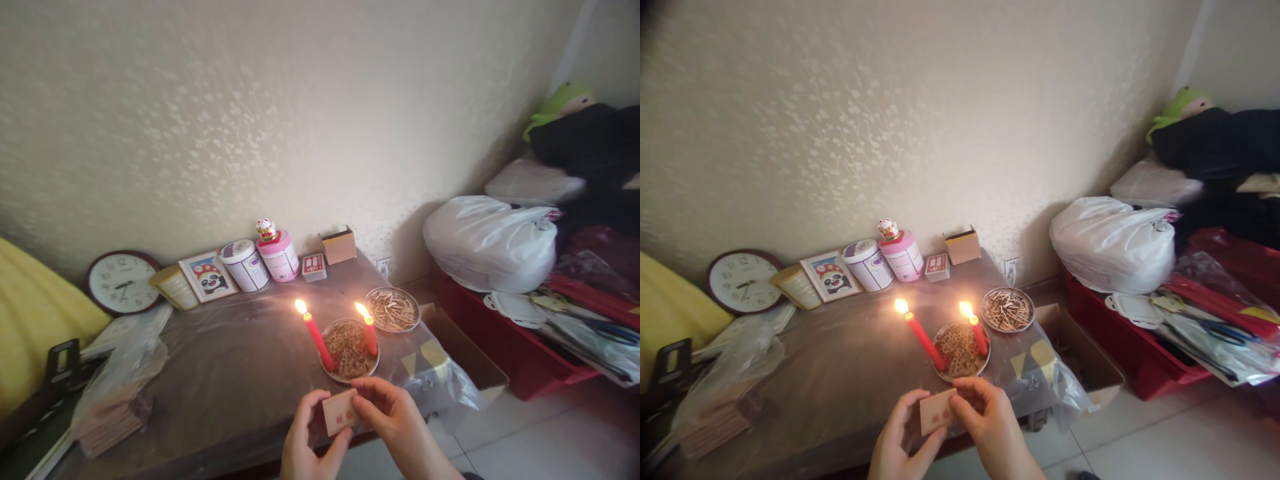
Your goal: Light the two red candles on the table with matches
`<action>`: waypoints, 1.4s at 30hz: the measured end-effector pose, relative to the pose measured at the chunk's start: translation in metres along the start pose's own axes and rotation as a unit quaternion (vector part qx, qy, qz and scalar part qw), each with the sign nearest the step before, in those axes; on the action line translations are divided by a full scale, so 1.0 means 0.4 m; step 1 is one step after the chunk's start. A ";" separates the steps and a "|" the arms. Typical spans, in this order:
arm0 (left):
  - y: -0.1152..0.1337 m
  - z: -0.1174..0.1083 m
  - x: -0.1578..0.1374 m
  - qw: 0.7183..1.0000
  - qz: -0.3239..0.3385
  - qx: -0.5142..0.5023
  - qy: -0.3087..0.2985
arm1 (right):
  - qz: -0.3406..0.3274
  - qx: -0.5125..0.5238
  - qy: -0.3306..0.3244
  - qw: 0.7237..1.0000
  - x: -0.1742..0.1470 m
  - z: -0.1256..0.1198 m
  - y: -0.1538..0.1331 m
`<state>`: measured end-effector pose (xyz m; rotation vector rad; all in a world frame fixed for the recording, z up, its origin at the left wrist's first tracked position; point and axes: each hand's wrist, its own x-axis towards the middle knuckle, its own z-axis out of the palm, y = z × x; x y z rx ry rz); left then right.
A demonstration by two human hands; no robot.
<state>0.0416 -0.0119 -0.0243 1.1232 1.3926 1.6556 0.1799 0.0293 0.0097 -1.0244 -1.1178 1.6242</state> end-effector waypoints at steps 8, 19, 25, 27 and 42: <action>-0.017 -0.020 0.004 0.982 0.088 0.164 0.005 | -0.018 -0.065 0.015 0.998 0.001 -0.010 0.011; 0.002 -0.021 0.004 0.959 0.134 0.249 -0.004 | -0.043 -0.128 0.039 0.990 -0.004 -0.014 0.006; -0.029 -0.029 0.004 0.947 0.186 0.261 -0.018 | -0.045 -0.141 0.025 0.989 -0.002 -0.012 0.007; -0.047 -0.032 0.004 0.940 0.217 0.261 -0.033 | -0.041 -0.135 0.018 0.990 -0.004 -0.010 0.008; -0.057 -0.044 0.010 0.928 0.246 0.279 -0.035 | -0.107 -0.276 0.064 0.953 0.003 -0.034 -0.006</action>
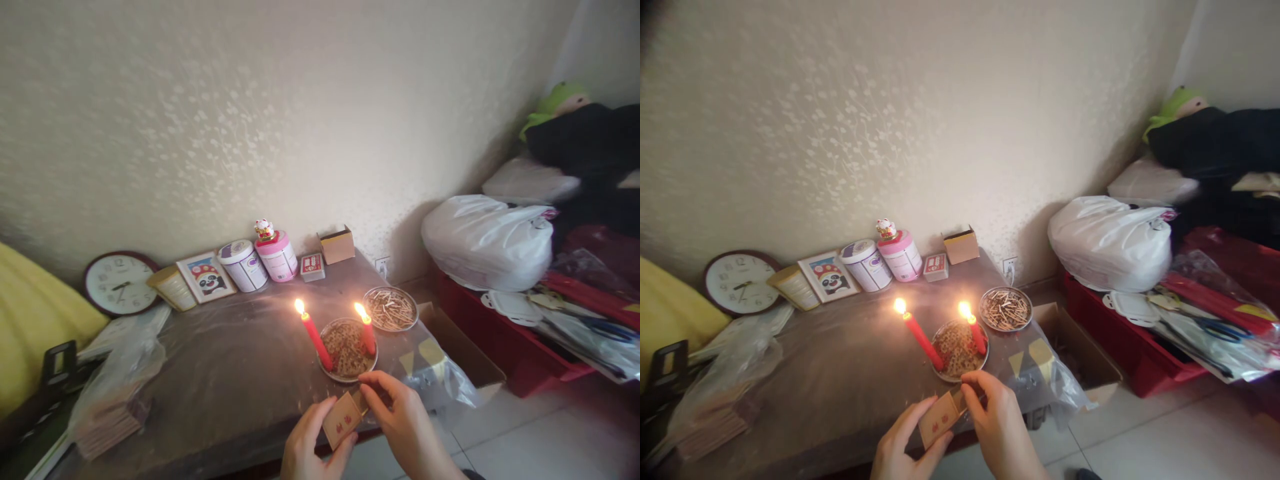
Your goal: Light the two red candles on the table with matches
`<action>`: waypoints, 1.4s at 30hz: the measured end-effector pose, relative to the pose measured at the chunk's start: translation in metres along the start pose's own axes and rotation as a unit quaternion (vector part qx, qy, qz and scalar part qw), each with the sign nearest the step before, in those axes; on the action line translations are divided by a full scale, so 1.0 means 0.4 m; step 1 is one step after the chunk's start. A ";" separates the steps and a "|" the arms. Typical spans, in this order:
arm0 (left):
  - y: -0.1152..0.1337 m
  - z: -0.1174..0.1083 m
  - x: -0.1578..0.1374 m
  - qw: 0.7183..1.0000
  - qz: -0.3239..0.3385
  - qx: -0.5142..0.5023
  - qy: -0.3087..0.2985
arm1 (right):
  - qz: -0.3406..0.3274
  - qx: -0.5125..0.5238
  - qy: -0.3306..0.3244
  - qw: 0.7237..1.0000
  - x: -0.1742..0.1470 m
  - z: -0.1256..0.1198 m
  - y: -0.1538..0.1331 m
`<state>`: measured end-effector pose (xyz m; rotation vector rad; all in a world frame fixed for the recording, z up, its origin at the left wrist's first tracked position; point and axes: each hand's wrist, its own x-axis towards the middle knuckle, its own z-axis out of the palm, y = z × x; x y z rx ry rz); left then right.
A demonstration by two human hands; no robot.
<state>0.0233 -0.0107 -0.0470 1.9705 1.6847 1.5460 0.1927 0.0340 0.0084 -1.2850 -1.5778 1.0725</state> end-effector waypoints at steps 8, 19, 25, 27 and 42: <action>0.018 -0.012 0.013 0.992 -0.116 -0.050 -0.012 | 0.029 0.054 -0.007 0.998 0.015 -0.013 0.001; 0.084 -0.028 0.054 0.891 -0.323 -0.319 -0.012 | -0.028 -0.024 -0.081 0.996 -0.001 -0.022 -0.020; 0.090 -0.023 0.053 0.886 -0.319 -0.335 -0.010 | -0.094 -0.090 -0.099 0.987 -0.004 -0.028 -0.034; 0.081 -0.021 0.049 0.889 -0.313 -0.335 -0.010 | -0.112 -0.093 -0.093 0.985 -0.004 -0.028 -0.033; 0.064 -0.014 0.042 0.858 -0.350 -0.374 -0.037 | -0.118 -0.101 -0.113 0.981 -0.001 -0.031 -0.023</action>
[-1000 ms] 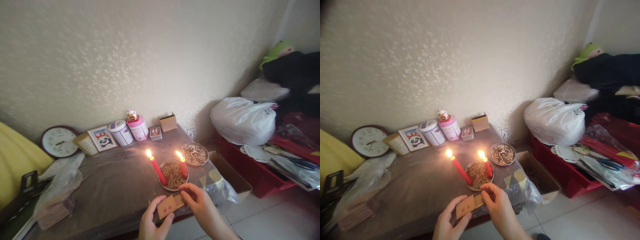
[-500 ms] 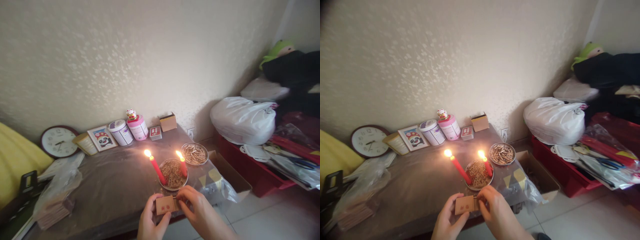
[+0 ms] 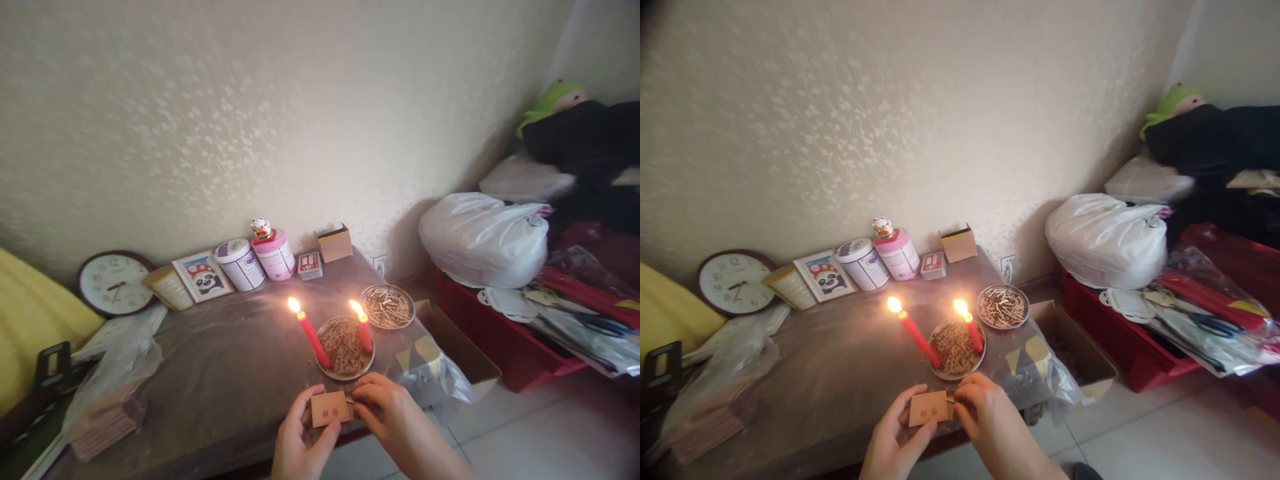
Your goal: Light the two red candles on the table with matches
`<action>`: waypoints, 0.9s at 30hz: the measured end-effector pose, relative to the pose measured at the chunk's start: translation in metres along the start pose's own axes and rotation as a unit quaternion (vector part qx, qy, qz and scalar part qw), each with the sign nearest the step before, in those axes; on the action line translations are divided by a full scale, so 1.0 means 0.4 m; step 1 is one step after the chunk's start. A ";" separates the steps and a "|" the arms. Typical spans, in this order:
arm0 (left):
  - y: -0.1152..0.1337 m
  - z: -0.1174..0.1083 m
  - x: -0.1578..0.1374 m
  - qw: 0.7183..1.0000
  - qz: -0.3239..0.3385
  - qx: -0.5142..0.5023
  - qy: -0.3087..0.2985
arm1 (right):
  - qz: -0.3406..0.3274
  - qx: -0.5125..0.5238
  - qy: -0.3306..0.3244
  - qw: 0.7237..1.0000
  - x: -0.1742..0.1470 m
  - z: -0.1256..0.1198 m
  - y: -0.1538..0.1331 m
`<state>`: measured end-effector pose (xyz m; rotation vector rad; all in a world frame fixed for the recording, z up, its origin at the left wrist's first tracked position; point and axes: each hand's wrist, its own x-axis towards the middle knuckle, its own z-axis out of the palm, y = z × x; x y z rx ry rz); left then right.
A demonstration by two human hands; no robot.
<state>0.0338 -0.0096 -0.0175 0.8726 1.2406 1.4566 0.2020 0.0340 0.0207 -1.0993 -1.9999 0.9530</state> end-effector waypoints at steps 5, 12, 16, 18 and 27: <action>-0.008 0.005 -0.002 1.000 0.001 0.006 -0.019 | 0.006 -0.037 -0.003 0.999 -0.008 0.009 0.012; -0.005 0.007 -0.006 0.999 0.008 0.032 -0.014 | -0.003 -0.098 0.011 0.995 -0.008 0.012 0.014; 0.004 0.005 -0.005 0.998 0.021 0.054 0.001 | -0.024 -0.114 0.034 0.993 -0.006 0.013 0.015; 0.006 0.004 -0.003 0.998 0.025 0.058 0.012 | -0.035 -0.116 0.039 0.992 -0.006 0.012 0.017; 0.020 -0.010 0.009 0.998 -0.013 -0.008 0.069 | 0.066 -0.021 0.060 0.996 -0.001 -0.020 -0.007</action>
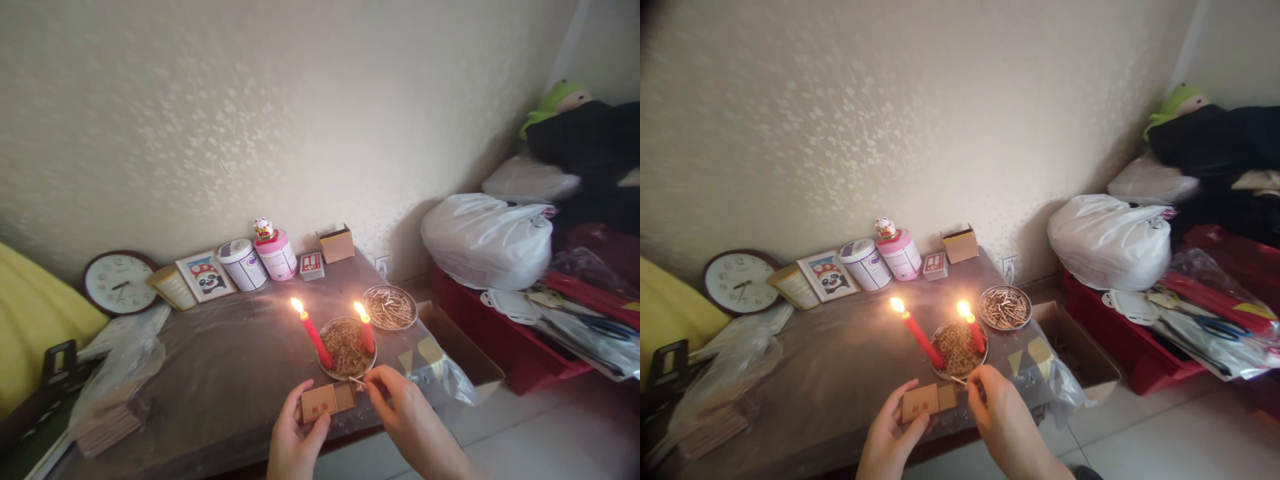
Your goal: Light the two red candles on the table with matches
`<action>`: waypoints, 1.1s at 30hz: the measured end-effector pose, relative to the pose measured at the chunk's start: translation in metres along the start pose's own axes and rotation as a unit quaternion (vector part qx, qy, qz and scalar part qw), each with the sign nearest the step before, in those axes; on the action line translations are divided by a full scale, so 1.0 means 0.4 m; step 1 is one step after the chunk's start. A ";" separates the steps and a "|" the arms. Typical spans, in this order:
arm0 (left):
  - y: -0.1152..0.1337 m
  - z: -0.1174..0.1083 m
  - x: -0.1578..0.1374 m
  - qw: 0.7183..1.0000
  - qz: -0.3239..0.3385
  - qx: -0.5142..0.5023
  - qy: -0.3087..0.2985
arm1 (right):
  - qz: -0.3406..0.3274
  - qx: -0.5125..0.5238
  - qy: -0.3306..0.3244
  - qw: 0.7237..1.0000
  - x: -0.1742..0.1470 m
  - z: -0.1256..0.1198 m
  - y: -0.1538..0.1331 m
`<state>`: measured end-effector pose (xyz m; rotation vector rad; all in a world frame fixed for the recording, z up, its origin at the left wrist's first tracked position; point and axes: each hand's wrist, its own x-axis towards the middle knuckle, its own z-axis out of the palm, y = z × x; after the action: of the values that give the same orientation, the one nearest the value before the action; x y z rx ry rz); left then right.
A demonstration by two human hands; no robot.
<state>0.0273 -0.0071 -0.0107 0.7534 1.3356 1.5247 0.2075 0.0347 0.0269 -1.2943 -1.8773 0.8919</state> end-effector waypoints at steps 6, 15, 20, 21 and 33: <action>0.013 0.010 -0.006 0.998 -0.028 -0.047 -0.020 | 0.059 0.147 -0.004 0.987 0.008 0.005 -0.014; 0.001 0.000 -0.001 0.998 -0.038 -0.047 -0.024 | 0.067 0.184 -0.009 0.981 0.006 0.007 -0.023; 0.001 0.003 -0.004 0.998 -0.031 -0.048 -0.027 | 0.061 0.180 -0.015 0.982 0.002 0.014 -0.016; 0.002 0.004 -0.005 0.998 -0.029 -0.046 -0.029 | 0.060 0.182 -0.019 0.981 0.001 0.017 -0.013; -0.015 0.017 -0.013 0.999 0.011 -0.036 -0.035 | 0.046 0.190 -0.044 0.980 -0.003 0.024 -0.018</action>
<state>0.0368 -0.0096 -0.0145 0.7693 1.2184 1.5418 0.1963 0.0300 0.0277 -1.1259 -1.6180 1.3029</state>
